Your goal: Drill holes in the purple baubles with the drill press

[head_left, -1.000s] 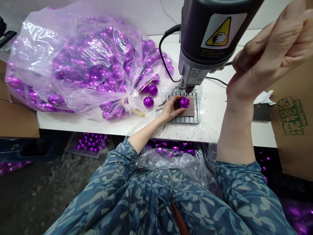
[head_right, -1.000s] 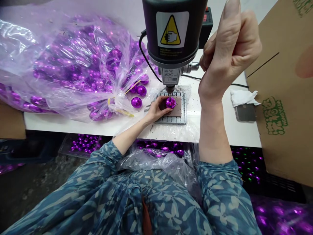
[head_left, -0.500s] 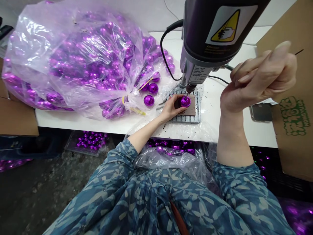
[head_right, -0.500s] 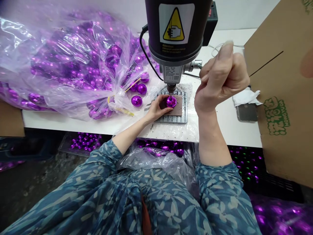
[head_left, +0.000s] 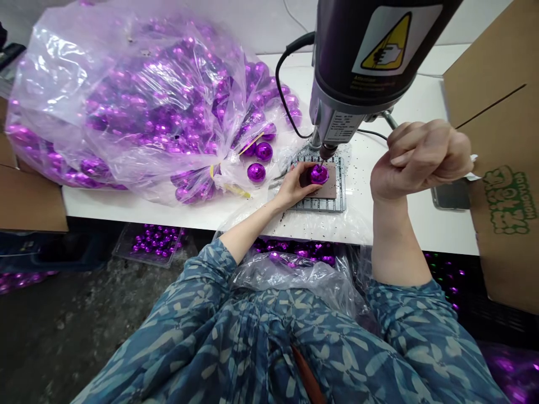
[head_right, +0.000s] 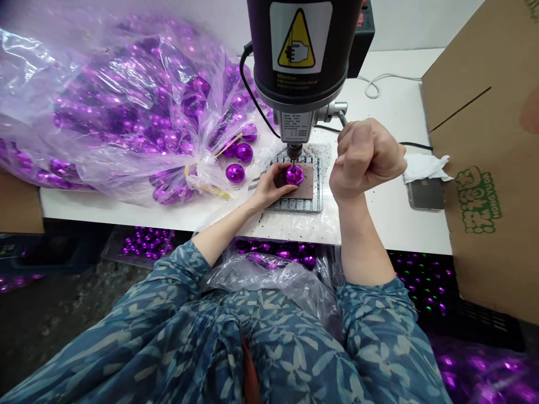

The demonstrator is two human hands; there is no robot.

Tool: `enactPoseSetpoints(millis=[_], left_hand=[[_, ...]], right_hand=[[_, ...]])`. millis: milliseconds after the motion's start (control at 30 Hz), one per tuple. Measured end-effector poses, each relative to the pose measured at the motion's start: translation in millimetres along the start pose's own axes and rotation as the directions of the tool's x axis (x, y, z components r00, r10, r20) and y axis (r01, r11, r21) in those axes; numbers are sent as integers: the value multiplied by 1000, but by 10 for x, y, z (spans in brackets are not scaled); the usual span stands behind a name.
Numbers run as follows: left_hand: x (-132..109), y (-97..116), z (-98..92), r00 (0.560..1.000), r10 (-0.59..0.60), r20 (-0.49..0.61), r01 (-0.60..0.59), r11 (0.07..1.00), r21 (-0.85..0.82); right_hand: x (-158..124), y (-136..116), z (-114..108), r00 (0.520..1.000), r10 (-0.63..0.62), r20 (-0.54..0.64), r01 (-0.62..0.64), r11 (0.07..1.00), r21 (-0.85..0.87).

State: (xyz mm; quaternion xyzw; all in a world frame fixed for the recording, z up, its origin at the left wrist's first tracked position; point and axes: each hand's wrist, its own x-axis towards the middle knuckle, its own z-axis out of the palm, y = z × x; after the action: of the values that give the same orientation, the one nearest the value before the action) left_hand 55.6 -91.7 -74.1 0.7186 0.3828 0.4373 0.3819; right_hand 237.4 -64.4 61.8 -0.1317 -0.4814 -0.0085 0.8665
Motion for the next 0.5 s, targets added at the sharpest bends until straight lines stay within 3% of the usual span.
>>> enactPoseSetpoints(millis=[200,333,467,500], left_hand=[[-10,37,-4,999,-14,-31,14,1000,3],[-7,31,3,999,-21,-30,21,1000,8],[10,-9,26,999,17,-41,-17,1000,-5],[1,-1,23,998,39,-55,-40,999,-2]], right_hand=[[-141,73,-69,999,-38,24,38,999,4],[-43,-64,24,999,-14,42,13,1000,20],[338,-331,349,987,136,85,-137,991,0],[439,-387,436,961,260,99,-256,966,-47]])
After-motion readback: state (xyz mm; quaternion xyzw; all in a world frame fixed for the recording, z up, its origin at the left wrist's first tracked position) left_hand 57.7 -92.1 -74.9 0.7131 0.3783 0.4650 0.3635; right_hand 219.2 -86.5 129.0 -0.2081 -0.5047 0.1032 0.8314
